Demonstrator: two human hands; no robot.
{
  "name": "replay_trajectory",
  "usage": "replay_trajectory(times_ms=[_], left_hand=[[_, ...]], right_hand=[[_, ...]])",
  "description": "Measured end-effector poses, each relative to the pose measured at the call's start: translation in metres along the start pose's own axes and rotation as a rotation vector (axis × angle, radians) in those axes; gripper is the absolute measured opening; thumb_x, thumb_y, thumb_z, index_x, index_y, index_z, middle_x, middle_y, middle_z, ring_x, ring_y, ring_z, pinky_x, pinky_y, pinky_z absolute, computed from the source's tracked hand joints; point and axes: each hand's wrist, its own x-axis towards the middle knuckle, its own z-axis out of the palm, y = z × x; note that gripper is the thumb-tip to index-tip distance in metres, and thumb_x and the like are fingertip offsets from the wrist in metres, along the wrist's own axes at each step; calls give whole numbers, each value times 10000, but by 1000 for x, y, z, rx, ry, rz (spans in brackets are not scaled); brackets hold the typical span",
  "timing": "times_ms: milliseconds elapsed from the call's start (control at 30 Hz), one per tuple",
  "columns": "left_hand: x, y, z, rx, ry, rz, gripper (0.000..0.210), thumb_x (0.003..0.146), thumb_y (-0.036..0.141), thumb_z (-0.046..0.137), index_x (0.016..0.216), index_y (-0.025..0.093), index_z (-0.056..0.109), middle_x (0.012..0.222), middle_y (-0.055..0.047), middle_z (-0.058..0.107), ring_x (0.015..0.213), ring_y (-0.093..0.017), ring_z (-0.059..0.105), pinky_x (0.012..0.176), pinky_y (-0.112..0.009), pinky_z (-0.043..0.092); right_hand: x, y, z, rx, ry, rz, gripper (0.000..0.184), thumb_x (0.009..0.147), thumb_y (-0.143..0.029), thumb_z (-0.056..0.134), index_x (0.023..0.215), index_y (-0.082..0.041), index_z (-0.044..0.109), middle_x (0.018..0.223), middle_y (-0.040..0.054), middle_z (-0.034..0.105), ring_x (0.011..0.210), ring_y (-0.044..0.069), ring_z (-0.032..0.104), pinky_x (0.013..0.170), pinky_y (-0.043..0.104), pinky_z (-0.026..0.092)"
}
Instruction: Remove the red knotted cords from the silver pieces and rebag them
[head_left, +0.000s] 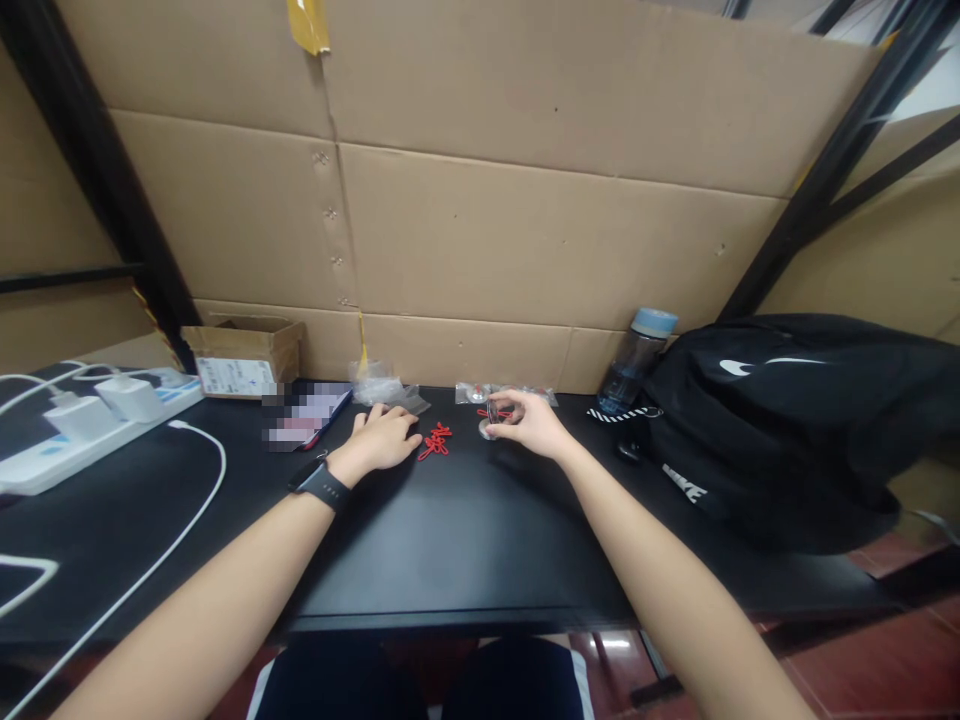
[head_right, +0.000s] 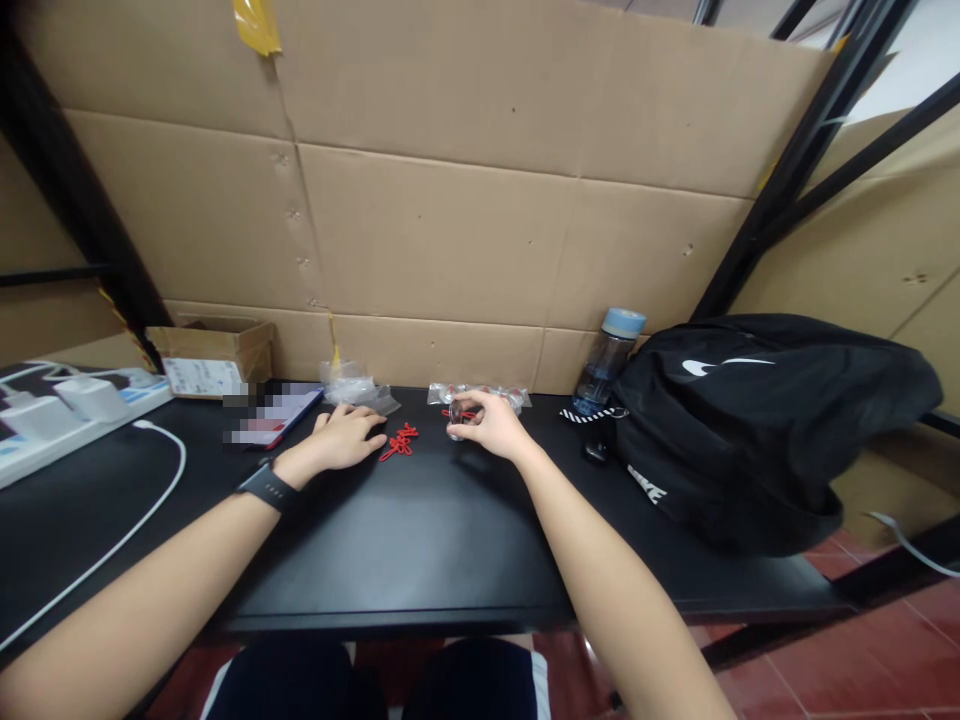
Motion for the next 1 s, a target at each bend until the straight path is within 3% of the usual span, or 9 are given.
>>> replay_trajectory(times_ms=[400, 633, 733, 833, 933, 1000], left_hand=[[1, -6, -4, -29, -38, 34, 444, 905, 512, 469, 1277, 372, 667, 1432, -71, 580, 1326, -430, 405, 1016, -623, 317], [2, 2, 1, -4, -1, 104, 400, 917, 466, 475, 1208, 297, 691, 1391, -96, 601, 1299, -371, 437, 1019, -579, 338], [1, 2, -2, 12, 84, 101, 342, 938, 375, 466, 1179, 282, 690, 1355, -94, 624, 1302, -348, 450, 1025, -557, 340], [-2, 5, -13, -30, 254, 136, 315, 947, 339, 482, 1181, 257, 677, 1329, -102, 634, 1271, -334, 502, 1036, -530, 355], [-6, 17, -25, -159, 414, 307, 289, 962, 321, 498, 1185, 241, 662, 1290, -90, 652, 1192, -274, 586, 1032, -437, 402], [-11, 29, -27, -256, 448, 443, 255, 966, 294, 506, 1151, 237, 672, 1216, -76, 687, 1114, -233, 633, 1001, -376, 439]], right_hand=[[1, 4, -1, 2, -10, -28, 556, 701, -347, 844, 1210, -191, 684, 1075, 82, 739, 627, 105, 606, 632, 255, 504], [0, 2, -2, -4, -11, -25, 556, 693, -337, 848, 1205, -192, 687, 1088, 86, 739, 642, 116, 620, 650, 269, 523], [0, 0, -3, 15, -6, -25, 546, 690, -331, 848, 1195, -196, 688, 1096, 86, 738, 683, 130, 642, 696, 286, 540], [0, -2, -5, 23, 18, -35, 550, 678, -334, 853, 1185, -204, 687, 1078, 79, 738, 740, 149, 664, 746, 305, 547], [0, -2, -8, 28, 34, -46, 562, 679, -360, 848, 1193, -211, 675, 1042, 64, 736, 739, 151, 666, 738, 303, 544], [0, -2, -10, 5, 41, -52, 551, 687, -371, 840, 1186, -207, 674, 985, 52, 736, 707, 148, 656, 721, 300, 537]])
